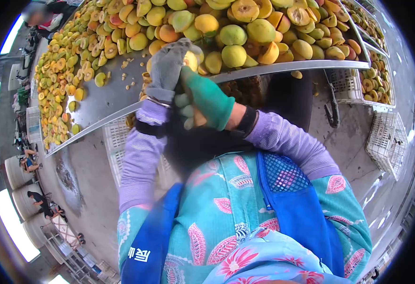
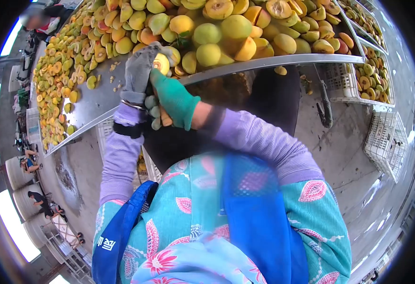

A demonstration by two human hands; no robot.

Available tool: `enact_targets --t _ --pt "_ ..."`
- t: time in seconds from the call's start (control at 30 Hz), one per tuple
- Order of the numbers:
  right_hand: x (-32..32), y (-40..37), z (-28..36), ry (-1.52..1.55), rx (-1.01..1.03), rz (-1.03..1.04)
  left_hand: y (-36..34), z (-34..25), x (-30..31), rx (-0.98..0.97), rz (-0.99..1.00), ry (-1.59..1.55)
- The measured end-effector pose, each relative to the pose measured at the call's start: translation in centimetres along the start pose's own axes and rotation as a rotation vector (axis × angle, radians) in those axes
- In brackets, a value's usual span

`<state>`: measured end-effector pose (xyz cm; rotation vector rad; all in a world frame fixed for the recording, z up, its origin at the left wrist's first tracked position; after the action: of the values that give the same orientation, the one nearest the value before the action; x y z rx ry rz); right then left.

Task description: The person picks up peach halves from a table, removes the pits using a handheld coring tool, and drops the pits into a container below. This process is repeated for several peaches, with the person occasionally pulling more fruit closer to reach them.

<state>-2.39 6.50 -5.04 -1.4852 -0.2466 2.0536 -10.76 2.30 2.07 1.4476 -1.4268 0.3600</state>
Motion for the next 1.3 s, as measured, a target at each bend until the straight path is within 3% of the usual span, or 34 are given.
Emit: enact_targets --t 0.07,0.1,0.13,0.2,0.3,0.4,0.47,0.53,0.57,0.6,0.67,0.7,0.73,0.77,0.8,0.87,0.97,1.0,1.07,1.13,1.2,1.27,1.3 --pt "-1.6 -0.3 0.3 0.223 -0.055 0.238 -0.5 1.7 -0.6 0.336 -0.044 -0.482" --pt "-1.6 -1.3 0.2 0.282 -0.150 0.244 -0.2 0.7 -1.3 0.341 0.106 -0.670" --pt "-1.6 -1.1 0.0 0.379 -0.149 0.358 0.6 -1.6 -0.4 0.153 0.162 -0.593" --pt "-2.2 -0.7 -0.8 0.486 -0.203 0.467 -0.7 1.1 -3.3 0.371 0.331 -0.957" --pt "0.4 -1.2 -0.5 -0.168 0.039 0.008 -2.1 1.7 -2.5 0.552 0.114 -1.011" --pt "-2.6 -1.3 -2.3 0.334 -0.229 0.472 -3.6 0.6 -2.0 0.467 -0.024 -1.225" --pt "-4.1 -2.0 -2.9 0.293 -0.297 0.562 -4.3 0.1 0.6 0.445 -0.230 -1.205" --pt "-4.9 -2.4 -3.7 0.226 -0.414 0.639 -5.7 -0.2 2.3 0.508 -0.234 -1.324" --pt "-5.5 -2.9 -3.9 0.077 -0.391 0.594 -9.5 2.0 2.4 0.835 -0.541 -1.384" --pt "-5.3 -4.9 -3.5 -0.164 -0.323 0.545 -12.8 2.8 5.0 0.792 -0.613 -0.979" --pt "-3.6 -5.4 -4.4 0.003 -0.412 0.548 -20.4 6.8 9.3 0.935 -0.623 -0.627" --pt "0.2 -3.4 -5.6 0.124 -0.467 0.388 -23.0 9.5 10.3 1.134 -0.570 -0.673" --pt "3.4 -2.0 -6.9 0.243 -0.528 0.220 -21.6 9.2 11.9 1.084 -0.376 -0.203" --pt "6.6 -1.5 -5.9 -0.041 -0.334 -0.083 -19.5 8.5 12.9 1.001 -0.171 0.254" --pt "5.8 -1.8 -6.1 -0.042 -0.355 -0.028 -16.6 8.1 13.1 0.863 0.036 0.695" --pt "4.1 -2.5 -6.1 -0.055 -0.395 0.069 -8.1 3.5 10.1 0.315 -0.101 0.648" --pt "2.8 -3.3 -1.8 -0.367 -0.142 -0.074 -4.3 11.2 0.9 0.361 0.334 0.501" --pt "2.8 -3.5 -0.3 -0.472 -0.065 -0.142 -4.0 11.8 1.6 0.415 0.283 0.288" --pt "2.5 -2.3 3.3 -0.739 0.369 -0.184 -4.1 9.6 4.9 0.528 0.208 -0.133" --pt "-0.4 -2.3 5.8 -1.148 0.800 -0.202 -4.0 5.5 5.9 0.357 0.008 -0.218" --pt "-1.6 -1.3 6.1 -1.239 0.831 -0.248 -4.3 1.4 6.3 0.134 -0.126 -0.034" --pt "-1.7 -0.3 6.3 -1.299 0.827 -0.268 -5.5 3.1 4.7 0.426 -0.246 -0.500" --pt "-1.5 -0.5 6.3 -1.297 0.806 -0.275 -5.5 3.1 4.6 0.425 -0.264 -0.454"
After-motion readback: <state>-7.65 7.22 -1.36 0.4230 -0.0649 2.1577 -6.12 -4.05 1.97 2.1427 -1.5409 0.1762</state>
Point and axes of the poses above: each hand's wrist, its own y-axis towards the middle knuckle, its own x-axis out of the back of the hand, z = x × y, the point moved 10 cm from there along y, towards the middle knuckle, and after that the axes turned 2 degrees about y, right-handed, at the moved point
